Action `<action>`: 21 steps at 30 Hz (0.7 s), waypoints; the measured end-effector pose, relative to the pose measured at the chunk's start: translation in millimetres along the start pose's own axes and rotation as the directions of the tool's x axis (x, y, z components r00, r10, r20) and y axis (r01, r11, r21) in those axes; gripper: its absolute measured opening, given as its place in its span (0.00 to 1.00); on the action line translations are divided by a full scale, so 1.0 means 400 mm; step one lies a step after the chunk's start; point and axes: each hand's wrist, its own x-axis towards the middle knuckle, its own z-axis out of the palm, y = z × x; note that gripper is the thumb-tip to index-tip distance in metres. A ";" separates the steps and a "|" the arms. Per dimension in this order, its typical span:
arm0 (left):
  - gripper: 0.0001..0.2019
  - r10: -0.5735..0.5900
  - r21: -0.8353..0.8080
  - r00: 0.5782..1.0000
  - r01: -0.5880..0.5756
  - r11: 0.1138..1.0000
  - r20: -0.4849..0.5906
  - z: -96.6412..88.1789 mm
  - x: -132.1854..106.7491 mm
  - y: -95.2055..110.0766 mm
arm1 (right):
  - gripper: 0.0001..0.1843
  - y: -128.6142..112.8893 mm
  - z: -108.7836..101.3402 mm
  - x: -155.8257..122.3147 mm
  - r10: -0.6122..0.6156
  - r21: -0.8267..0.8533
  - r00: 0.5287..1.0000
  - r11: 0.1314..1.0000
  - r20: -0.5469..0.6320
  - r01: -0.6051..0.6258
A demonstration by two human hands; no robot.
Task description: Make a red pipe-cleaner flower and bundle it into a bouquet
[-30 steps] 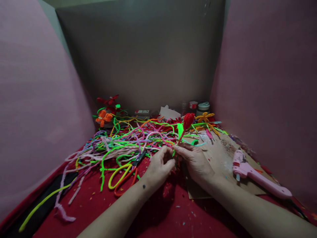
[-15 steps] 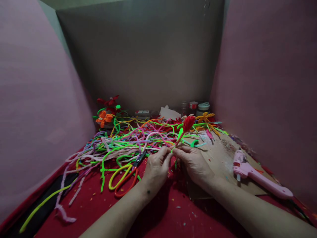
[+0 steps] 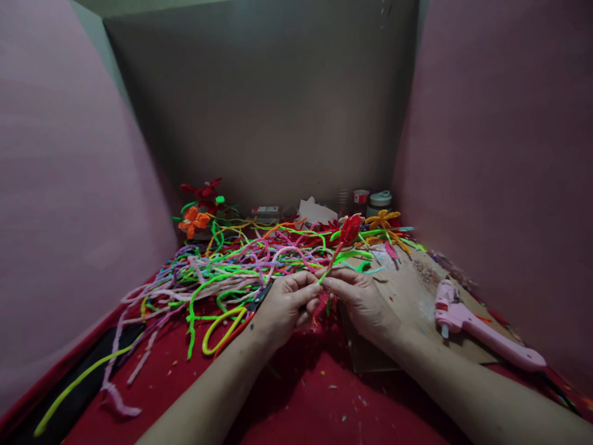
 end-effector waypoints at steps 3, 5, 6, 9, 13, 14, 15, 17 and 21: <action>0.10 -0.043 -0.082 0.998 0.047 0.995 0.051 -0.005 0.002 -0.002 | 0.06 -0.001 -0.003 0.001 0.024 0.004 1.000 1.000 0.013 -0.024; 0.10 -0.056 -0.112 0.996 0.064 0.992 0.069 -0.006 0.002 -0.001 | 0.05 -0.002 -0.003 0.002 0.043 0.018 0.999 0.999 0.022 -0.044; 0.09 -0.061 -0.124 0.995 0.071 0.990 0.078 -0.006 0.002 -0.001 | 0.05 -0.003 -0.003 0.002 0.052 0.025 0.998 0.998 0.030 -0.053; 0.09 -0.068 -0.158 0.992 0.084 0.984 0.103 -0.006 0.000 0.000 | 0.02 -0.008 0.002 -0.001 0.058 0.043 0.996 0.997 0.062 -0.060; 0.06 -0.058 -0.183 0.987 0.086 0.979 0.152 -0.009 -0.001 0.000 | 0.03 -0.012 0.006 -0.003 0.037 0.038 0.992 0.998 0.120 -0.042; 0.06 -0.057 -0.181 0.985 0.086 0.980 0.161 -0.009 0.000 0.001 | 0.04 -0.011 0.006 -0.003 0.029 0.033 0.992 0.999 0.123 -0.034; 0.07 -0.057 -0.169 0.985 0.085 0.982 0.165 -0.008 0.000 0.002 | 0.03 -0.009 0.005 -0.003 0.021 0.028 0.993 0.999 0.118 -0.025; 0.08 -0.040 -0.096 0.990 0.053 0.994 0.138 -0.003 0.002 0.003 | 0.03 -0.004 0.002 0.000 0.007 0.016 0.995 1.000 0.104 -0.009; 0.12 0.156 0.352 0.986 -0.128 0.927 -0.052 0.010 -0.001 -0.010 | 0.04 0.003 0.000 0.003 -0.054 -0.006 0.997 0.998 0.053 0.055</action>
